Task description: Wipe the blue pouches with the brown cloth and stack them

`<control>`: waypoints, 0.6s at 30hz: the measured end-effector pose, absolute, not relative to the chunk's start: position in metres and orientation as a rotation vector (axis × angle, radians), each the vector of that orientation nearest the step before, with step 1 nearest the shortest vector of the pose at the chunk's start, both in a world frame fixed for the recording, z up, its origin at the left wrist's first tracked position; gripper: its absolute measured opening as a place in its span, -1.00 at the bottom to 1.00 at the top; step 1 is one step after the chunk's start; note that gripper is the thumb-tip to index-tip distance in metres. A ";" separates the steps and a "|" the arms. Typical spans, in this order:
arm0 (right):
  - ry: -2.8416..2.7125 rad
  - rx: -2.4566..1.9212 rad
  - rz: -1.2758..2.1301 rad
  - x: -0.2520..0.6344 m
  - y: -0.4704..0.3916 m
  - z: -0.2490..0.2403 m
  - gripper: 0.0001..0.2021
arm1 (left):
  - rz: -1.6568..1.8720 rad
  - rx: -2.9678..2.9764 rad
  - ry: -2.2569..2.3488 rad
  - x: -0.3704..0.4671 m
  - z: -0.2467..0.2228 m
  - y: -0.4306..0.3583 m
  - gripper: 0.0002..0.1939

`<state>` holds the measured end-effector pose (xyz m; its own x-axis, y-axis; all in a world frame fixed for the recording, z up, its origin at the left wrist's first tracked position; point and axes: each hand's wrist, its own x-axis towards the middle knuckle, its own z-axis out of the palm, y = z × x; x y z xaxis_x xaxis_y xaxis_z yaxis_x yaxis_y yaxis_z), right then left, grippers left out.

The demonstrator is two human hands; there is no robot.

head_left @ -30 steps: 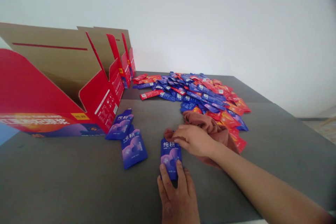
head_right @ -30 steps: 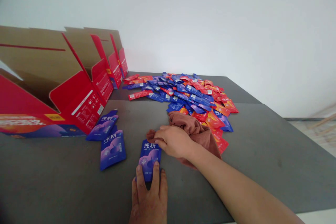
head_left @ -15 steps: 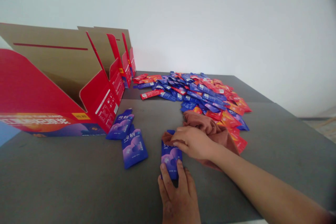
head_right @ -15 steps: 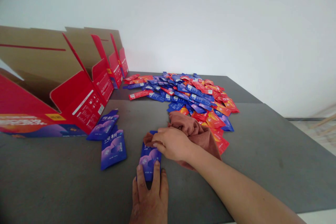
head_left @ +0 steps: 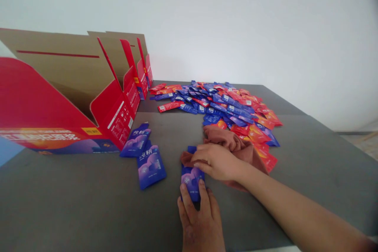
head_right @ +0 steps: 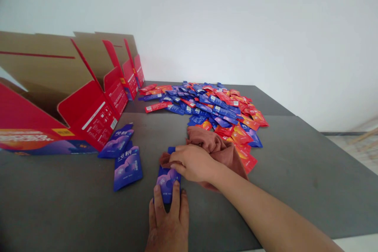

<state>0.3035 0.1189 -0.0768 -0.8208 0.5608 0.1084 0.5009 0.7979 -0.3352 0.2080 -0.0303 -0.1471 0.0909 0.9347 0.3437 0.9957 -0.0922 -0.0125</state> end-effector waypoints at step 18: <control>-2.734 -0.965 0.378 0.306 0.123 -0.081 -0.85 | -0.345 -2.135 -1.912 0.207 -0.148 -0.030 -0.59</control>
